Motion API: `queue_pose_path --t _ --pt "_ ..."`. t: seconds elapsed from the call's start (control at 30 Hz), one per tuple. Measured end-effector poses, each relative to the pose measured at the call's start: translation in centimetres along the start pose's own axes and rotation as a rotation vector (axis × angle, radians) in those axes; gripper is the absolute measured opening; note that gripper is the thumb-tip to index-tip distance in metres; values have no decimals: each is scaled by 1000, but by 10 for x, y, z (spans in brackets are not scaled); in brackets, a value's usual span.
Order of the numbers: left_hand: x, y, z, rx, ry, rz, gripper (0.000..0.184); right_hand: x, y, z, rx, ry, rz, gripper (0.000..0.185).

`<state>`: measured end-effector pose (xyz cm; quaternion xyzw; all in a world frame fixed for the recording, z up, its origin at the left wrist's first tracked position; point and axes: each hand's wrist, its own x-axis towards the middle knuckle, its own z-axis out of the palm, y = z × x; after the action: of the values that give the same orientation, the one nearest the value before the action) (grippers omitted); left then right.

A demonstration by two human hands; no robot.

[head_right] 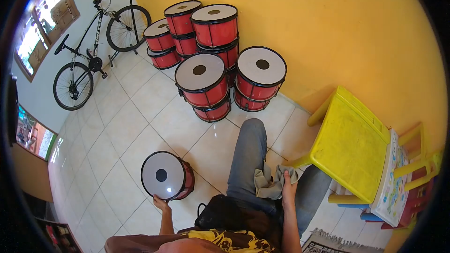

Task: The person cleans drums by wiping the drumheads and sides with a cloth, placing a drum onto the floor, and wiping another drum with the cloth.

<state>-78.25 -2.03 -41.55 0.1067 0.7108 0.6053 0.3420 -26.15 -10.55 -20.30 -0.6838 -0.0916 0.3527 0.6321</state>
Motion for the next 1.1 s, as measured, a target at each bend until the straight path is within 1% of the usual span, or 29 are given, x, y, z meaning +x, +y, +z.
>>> queue_pose_path --t 0.07,0.17,0.2,0.27,0.33,0.43,0.53,0.57,0.6,0.67,0.73,0.77,0.8,0.87,0.93,1.0,1.03,1.1 --pt "-1 -5 6 -21 -2 7 54 -1 -3 0 -8 0 7 68" --pt "15 -43 8 -64 12 63 56 2 2 -3 3 -19 18 68" --pt "15 -48 12 -60 20 98 56 2 2 -2 3 -13 19 68" --pt "17 -58 17 -37 63 96 56 1 1 -2 -4 -2 21 67" --pt "17 -63 20 -49 98 87 57 -1 -1 -2 -9 -2 21 66" --pt "14 -58 20 7 77 79 58 2 0 -2 7 -11 20 66" --pt "9 -43 33 487 412 360 60 7 9 -7 25 -37 31 66" --pt "6 -33 39 678 433 492 58 9 12 -9 33 -43 31 67" --pt "-14 4 52 867 448 629 58 9 14 -11 27 -42 20 68" --pt "-67 98 100 806 58 1073 55 8 15 -11 7 -41 0 71" --pt "-85 120 155 466 -300 843 55 3 11 -12 -52 -75 25 74" --pt "-74 115 188 405 -404 752 59 1 7 -11 -81 -97 36 75" --pt "-73 124 224 340 -503 662 62 -3 -1 -8 -90 -118 92 75" --pt "-89 152 286 90 -661 105 76 -3 1 -9 -206 -189 -7 69" --pt "-81 163 351 -46 -733 -208 107 -4 4 -13 -289 -218 -112 64" --pt "-68 170 408 -150 -748 -351 117 -2 9 -16 -334 -209 -224 60" --pt "-76 186 422 -221 -878 -322 117 -1 8 -17 -339 -211 -226 59" --pt "-83 203 448 -283 -1032 -317 116 0 7 -20 -349 -218 -229 57"
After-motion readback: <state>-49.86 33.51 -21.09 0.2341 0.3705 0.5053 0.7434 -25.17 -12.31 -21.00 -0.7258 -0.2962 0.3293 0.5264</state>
